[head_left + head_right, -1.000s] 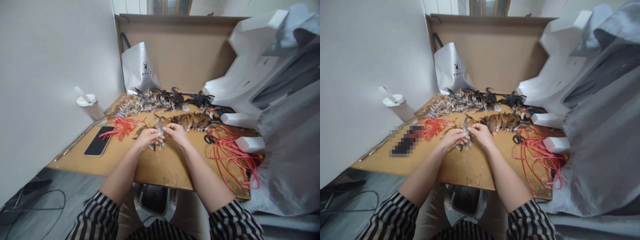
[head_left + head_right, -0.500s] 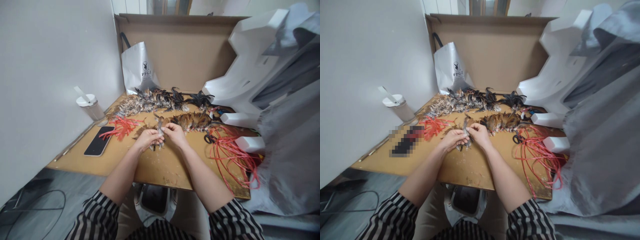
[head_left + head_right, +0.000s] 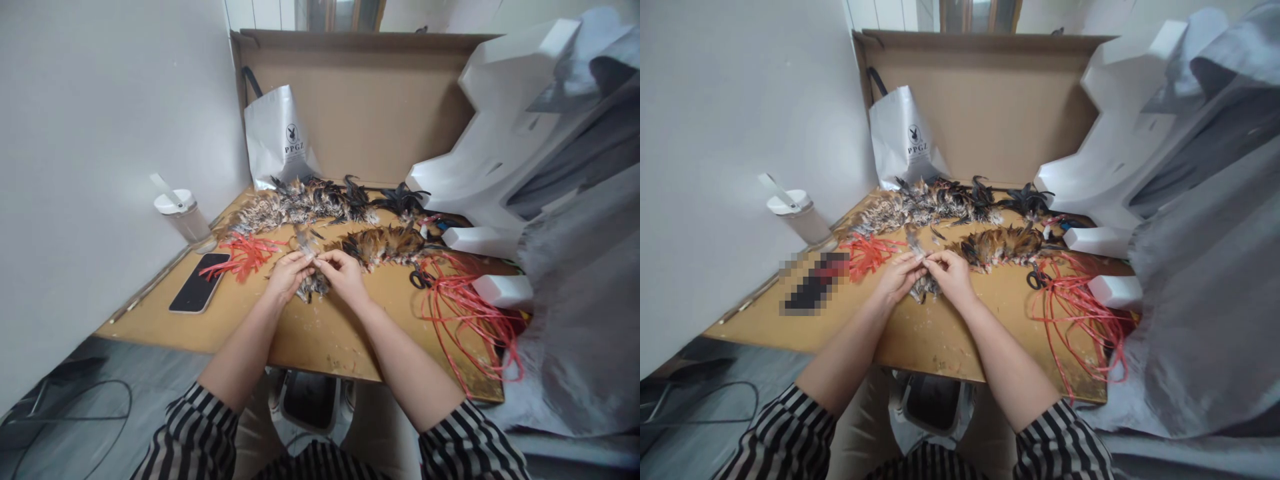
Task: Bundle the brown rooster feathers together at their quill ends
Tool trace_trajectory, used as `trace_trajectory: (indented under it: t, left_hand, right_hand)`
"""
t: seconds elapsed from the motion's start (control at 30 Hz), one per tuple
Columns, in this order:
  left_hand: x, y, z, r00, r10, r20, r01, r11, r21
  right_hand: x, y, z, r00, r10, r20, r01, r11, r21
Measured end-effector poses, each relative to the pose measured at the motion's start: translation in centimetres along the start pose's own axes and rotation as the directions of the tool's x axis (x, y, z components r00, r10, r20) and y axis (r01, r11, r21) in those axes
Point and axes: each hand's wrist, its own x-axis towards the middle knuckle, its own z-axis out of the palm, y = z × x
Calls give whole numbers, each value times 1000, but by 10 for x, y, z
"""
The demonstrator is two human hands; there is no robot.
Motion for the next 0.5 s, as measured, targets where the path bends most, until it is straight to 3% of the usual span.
trace_trajectory:
  t: [0.07, 0.2, 0.4, 0.5]
  left_hand:
    - [-1, 0, 2, 999, 37, 15, -37, 999, -27]
    - [-3, 0, 5, 998, 26, 48, -26, 1000, -8]
    - [-8, 4, 6, 988, -19, 154, 20, 1000, 0]
    - [-9, 5, 7, 985, -8, 172, 9, 1000, -5]
  right_hand:
    - [0, 0, 4, 991, 116, 63, -124, 983, 137]
    - [1, 4, 9, 931, 319, 179, -363, 866, 344]
    - [1, 7, 9, 881, 363, 304, -473, 699, 536]
    - [1, 7, 8, 887, 351, 300, -461, 705, 538]
